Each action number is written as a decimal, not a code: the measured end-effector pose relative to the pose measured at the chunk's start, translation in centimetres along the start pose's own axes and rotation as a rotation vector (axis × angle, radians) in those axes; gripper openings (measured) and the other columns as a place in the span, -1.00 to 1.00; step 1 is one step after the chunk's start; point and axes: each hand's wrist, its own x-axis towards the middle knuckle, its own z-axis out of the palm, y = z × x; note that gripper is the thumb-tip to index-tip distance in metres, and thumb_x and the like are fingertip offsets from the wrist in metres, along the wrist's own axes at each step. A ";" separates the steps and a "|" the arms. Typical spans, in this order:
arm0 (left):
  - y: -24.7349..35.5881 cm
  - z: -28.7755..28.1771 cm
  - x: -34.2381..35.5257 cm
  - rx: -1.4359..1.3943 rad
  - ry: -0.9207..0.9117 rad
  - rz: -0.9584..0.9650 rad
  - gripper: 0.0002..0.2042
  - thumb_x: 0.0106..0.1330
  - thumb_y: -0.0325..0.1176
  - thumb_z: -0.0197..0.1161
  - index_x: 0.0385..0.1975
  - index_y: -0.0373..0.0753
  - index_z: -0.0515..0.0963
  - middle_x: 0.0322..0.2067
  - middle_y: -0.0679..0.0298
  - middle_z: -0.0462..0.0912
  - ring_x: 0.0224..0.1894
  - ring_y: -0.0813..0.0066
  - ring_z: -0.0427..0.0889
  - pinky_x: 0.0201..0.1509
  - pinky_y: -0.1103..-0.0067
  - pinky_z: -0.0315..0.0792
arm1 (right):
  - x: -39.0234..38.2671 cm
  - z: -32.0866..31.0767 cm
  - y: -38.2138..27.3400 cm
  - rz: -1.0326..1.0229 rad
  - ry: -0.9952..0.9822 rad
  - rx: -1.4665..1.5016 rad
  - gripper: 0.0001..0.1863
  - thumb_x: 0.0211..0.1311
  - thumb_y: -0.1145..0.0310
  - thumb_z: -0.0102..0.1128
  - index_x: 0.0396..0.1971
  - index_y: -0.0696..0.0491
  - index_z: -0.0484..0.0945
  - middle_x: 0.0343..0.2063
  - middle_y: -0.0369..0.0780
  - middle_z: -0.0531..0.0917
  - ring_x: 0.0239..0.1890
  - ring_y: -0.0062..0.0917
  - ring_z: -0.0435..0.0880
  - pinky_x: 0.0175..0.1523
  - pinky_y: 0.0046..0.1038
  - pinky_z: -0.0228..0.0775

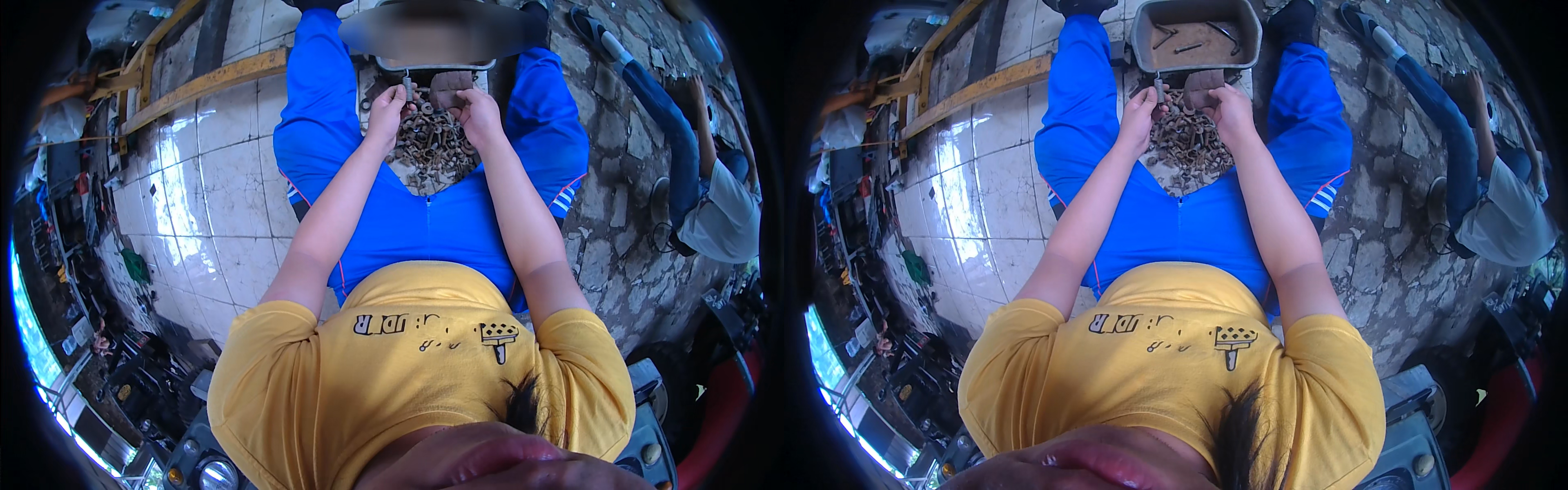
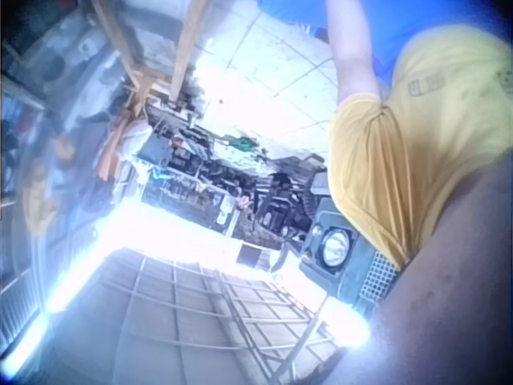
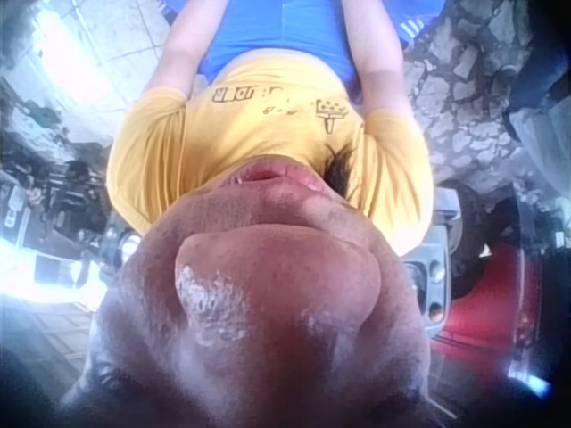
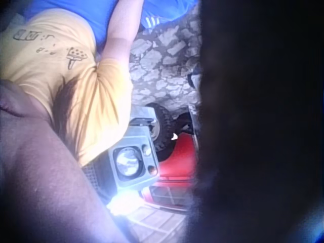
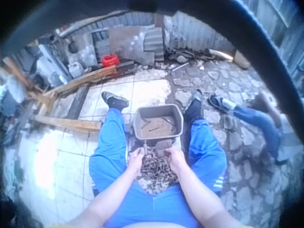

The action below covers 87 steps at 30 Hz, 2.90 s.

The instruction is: The person sits on the floor and uses a sanding block to sharpen small metal parts. They pick up each part, rub it against the block, and place it into a nearby container.

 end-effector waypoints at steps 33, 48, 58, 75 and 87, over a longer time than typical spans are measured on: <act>1.1 1.0 -1.0 0.781 0.179 0.646 -0.78 0.23 -0.40 0.51 -0.15 -0.27 0.78 -0.23 0.14 0.68 -0.15 0.16 0.70 -0.02 0.38 0.55 | -1.5 2.4 1.2 0.081 -0.182 0.067 -0.68 0.51 0.43 0.12 0.18 0.17 0.56 -0.02 -0.18 0.74 -0.05 -0.47 0.77 0.00 -0.41 0.66; 1.1 0.8 -0.9 0.774 0.197 0.614 -0.78 0.23 -0.41 0.53 -0.15 -0.26 0.79 -0.24 0.14 0.71 -0.15 0.20 0.72 -0.03 0.40 0.56 | -1.0 1.6 2.7 0.103 -0.133 0.006 -0.70 0.52 0.36 0.05 0.06 0.21 0.56 -0.06 -0.12 0.73 -0.11 -0.39 0.79 -0.05 -0.35 0.70; 1.1 0.7 -0.8 0.788 0.185 0.610 -0.78 0.27 -0.40 0.51 -0.12 -0.25 0.79 -0.24 0.15 0.71 -0.15 0.23 0.72 -0.03 0.42 0.55 | -0.9 1.5 1.8 0.066 -0.100 0.134 -0.71 0.51 0.37 0.06 0.08 0.16 0.59 -0.03 -0.16 0.74 -0.04 -0.40 0.77 0.01 -0.32 0.67; 1.5 0.9 -1.4 0.795 0.209 0.572 -0.78 0.40 -0.29 0.45 -0.07 -0.24 0.78 -0.25 0.15 0.73 -0.18 0.23 0.73 -0.07 0.44 0.54 | -1.4 2.1 2.3 0.058 -0.106 0.053 -0.65 0.50 0.34 0.10 0.15 0.15 0.62 0.00 -0.17 0.74 -0.04 -0.43 0.76 -0.01 -0.39 0.63; 1.1 0.8 -1.0 0.868 0.174 0.638 -0.75 0.39 -0.34 0.39 0.00 -0.22 0.77 -0.16 0.08 0.72 -0.11 0.09 0.73 0.01 0.34 0.58 | -1.0 1.5 2.2 0.027 -0.092 0.119 -0.67 0.50 0.34 0.08 0.13 0.15 0.61 0.01 -0.16 0.73 0.00 -0.40 0.75 0.02 -0.33 0.63</act>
